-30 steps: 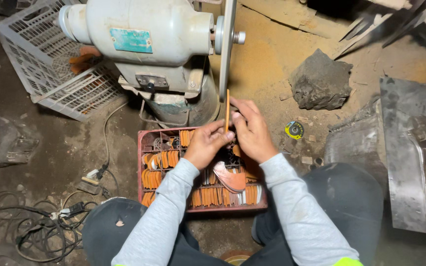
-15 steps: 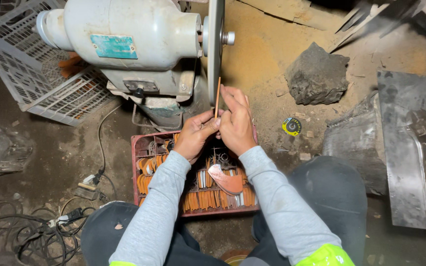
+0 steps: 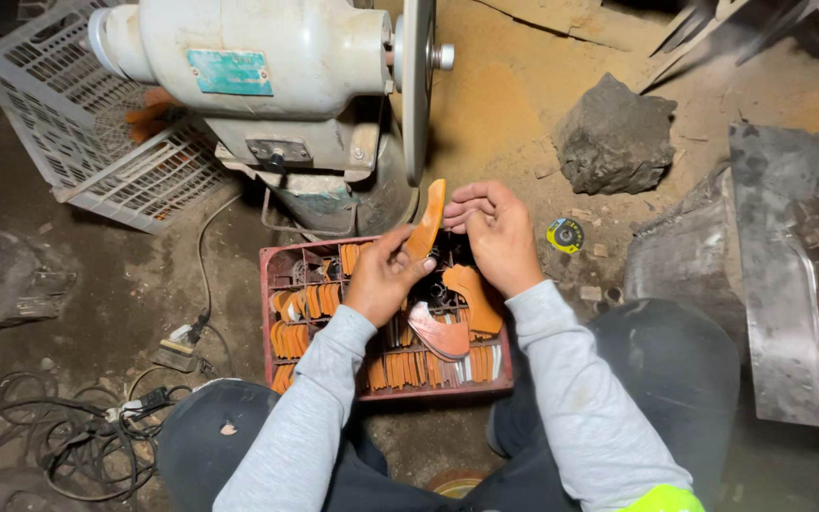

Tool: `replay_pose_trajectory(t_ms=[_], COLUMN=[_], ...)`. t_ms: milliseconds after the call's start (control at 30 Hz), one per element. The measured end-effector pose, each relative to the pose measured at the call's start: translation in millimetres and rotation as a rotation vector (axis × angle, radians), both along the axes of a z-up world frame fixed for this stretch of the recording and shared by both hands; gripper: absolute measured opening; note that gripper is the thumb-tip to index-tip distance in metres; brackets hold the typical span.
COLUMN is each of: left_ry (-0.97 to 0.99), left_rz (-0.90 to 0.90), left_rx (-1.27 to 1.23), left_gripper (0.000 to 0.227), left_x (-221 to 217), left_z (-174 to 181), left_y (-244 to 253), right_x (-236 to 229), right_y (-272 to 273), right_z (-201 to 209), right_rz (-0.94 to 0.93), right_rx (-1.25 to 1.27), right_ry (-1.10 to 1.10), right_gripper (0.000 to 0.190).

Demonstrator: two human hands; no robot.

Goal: The person sits on the floor and repeatedly picks up orange brake shoes from a crate, grinds their edges against a bench grinder, and returns them to the crate. The person handles the items one at a time and organizes them within the crate compartments.

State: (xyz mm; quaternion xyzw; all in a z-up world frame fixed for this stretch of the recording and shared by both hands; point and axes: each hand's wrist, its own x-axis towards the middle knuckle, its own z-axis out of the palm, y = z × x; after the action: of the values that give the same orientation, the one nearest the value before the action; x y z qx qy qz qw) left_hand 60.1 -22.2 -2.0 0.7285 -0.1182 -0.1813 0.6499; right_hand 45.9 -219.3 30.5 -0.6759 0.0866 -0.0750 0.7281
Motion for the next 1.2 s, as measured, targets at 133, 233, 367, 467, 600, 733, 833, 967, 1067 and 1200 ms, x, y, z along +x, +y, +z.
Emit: replay_pose_trajectory(t_ms=[133, 233, 367, 467, 600, 733, 833, 967, 1067, 1200], left_ry=[0.113, 0.195, 0.292, 0.320, 0.328, 0.337, 0.292, -0.011, -0.337, -0.407], left_rz=[-0.052, -0.092, -0.124, -0.124, -0.142, -0.151, -0.153, 0.000, 0.111, -0.096], left_rx=[-0.242, -0.326, -0.391, -0.415, -0.453, -0.441, -0.376, 0.188, 0.382, 0.366], left_gripper=[0.053, 0.047, 0.040, 0.038, 0.037, 0.037, 0.040, 0.049, 0.048, 0.054], left_x=[11, 27, 48, 57, 58, 45, 26, -21, -42, -54], left_z=[-4, -3, 0, 1, 1, 4, 7, 12, 18, 34], left_y=[-4, -6, -12, -15, -15, -6, 3, 14, 1, -5], right_x=[5, 9, 29, 40, 40, 28, 7, -27, -37, -43], right_y=[14, 25, 33, 37, 42, 50, 52, 25, 14, 5], right_z=[17, 25, 25, 21, 13, 12, 12, 10, 10, 11], right_rz=[0.038, -0.021, -0.092, -0.140, -0.189, -0.218, -0.161, 0.144, 0.362, 0.411], right_rx=[-0.197, -0.595, -0.617, -0.651, -0.659, -0.690, -0.685, -0.626, -0.372, -0.296], right_ry=[-0.109, -0.232, -0.224, -0.222, -0.239, -0.260, -0.268, -0.252, 0.075, 0.068], right_gripper=[0.037, 0.044, 0.055, 0.056, 0.056, 0.056, 0.056, 0.049, 0.051, 0.051])
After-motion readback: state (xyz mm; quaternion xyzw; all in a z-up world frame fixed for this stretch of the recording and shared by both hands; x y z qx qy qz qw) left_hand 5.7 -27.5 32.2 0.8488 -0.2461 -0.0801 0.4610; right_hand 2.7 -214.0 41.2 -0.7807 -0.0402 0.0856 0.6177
